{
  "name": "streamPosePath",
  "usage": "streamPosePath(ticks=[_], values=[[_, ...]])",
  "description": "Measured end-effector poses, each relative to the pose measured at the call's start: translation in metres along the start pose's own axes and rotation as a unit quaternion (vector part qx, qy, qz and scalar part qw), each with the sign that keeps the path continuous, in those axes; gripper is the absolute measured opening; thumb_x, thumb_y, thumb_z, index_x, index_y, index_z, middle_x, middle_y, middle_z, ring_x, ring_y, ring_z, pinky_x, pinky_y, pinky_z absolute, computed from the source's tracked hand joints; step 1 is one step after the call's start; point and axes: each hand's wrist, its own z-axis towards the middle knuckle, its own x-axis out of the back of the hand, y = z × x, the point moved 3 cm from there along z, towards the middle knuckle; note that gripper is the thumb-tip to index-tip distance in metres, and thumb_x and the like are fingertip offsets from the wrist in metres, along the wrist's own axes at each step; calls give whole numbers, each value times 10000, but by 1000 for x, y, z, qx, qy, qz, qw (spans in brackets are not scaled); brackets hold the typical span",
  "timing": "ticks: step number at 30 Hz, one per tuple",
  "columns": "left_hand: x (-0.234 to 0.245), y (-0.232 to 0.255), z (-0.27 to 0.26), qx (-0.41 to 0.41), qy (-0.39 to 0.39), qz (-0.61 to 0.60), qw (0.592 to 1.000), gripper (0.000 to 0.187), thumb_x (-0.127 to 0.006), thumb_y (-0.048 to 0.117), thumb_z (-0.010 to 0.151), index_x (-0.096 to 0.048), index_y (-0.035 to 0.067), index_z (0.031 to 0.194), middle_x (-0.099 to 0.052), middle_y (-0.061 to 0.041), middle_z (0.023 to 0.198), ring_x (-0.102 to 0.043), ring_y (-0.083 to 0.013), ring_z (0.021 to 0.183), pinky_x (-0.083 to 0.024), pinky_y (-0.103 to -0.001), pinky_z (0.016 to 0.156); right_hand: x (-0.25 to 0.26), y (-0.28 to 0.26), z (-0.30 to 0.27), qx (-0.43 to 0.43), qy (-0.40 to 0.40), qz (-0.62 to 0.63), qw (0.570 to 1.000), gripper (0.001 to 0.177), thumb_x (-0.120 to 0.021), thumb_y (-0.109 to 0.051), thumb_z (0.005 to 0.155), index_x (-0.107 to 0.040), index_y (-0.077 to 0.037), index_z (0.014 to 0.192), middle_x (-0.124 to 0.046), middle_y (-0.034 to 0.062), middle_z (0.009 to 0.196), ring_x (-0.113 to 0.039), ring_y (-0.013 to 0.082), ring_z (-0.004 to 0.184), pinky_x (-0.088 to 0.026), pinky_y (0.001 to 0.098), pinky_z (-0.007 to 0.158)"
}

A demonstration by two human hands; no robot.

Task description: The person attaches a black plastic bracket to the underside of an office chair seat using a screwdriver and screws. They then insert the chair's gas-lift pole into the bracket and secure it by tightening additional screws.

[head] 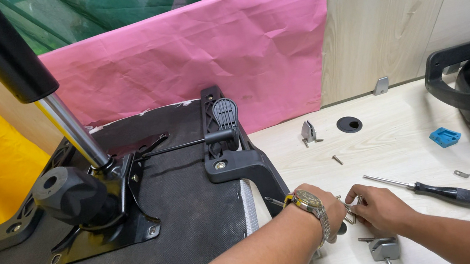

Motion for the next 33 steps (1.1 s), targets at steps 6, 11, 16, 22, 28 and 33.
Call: streamPosePath(ticks=[6, 11, 16, 22, 28, 33], values=[[6, 1, -6, -15, 47, -55, 997, 410, -737, 434, 876, -747, 188, 1204, -768, -73, 1131, -742, -259, 1060, -591, -450, 900, 6, 3, -3, 7, 68, 59, 996, 296, -529, -113, 924, -689, -98, 1173, -780, 124, 821, -729, 187, 710, -570, 349, 751], [27, -5, -11, -9, 118, -191, 975, 487, -740, 524, 837, -747, 169, 1170, -770, -91, 1052, -729, -265, 971, -561, -440, 845, 23, -20, 0, 48, 151, 266, 951, 248, -580, -97, 928, -722, -28, 1119, -728, 138, 832, -640, 174, 710, -525, 347, 693], [59, -40, -38, -15, 166, -459, 873, 592, -707, 570, 801, -723, 86, 1142, -725, -146, 784, -675, -193, 607, -553, -344, 579, 62, -74, -8, 155, 153, 446, 868, 193, -538, -65, 940, -671, 8, 1059, -680, 93, 804, -628, 158, 688, -514, 314, 621], [85, -104, -141, 10, 312, -619, 720, 469, -731, 346, 771, -558, 49, 1089, -588, -24, 651, -531, -131, 421, -433, -312, 359, 89, -192, -37, 305, 147, 385, 859, 125, -581, -42, 928, -663, 5, 1009, -670, 41, 786, -611, 112, 679, -497, 272, 604], [69, -160, -272, 158, 529, -506, 662, 453, -730, 362, 798, -557, 52, 1080, -633, -61, 655, -571, -135, 408, -457, -318, 374, 61, -292, -70, 381, 42, 354, 853, 164, -567, -78, 924, -688, -40, 1028, -663, 49, 736, -587, 111, 612, -489, 265, 575], [26, -191, -343, 283, 648, -348, 616, 360, -684, 355, 820, -640, 28, 967, -705, -164, 743, -689, -293, 620, -537, -413, 573, 23, -342, -79, 402, 14, 302, 864, 186, -565, -65, 897, -683, -67, 1041, -669, 33, 789, -594, 107, 647, -484, 272, 587]])
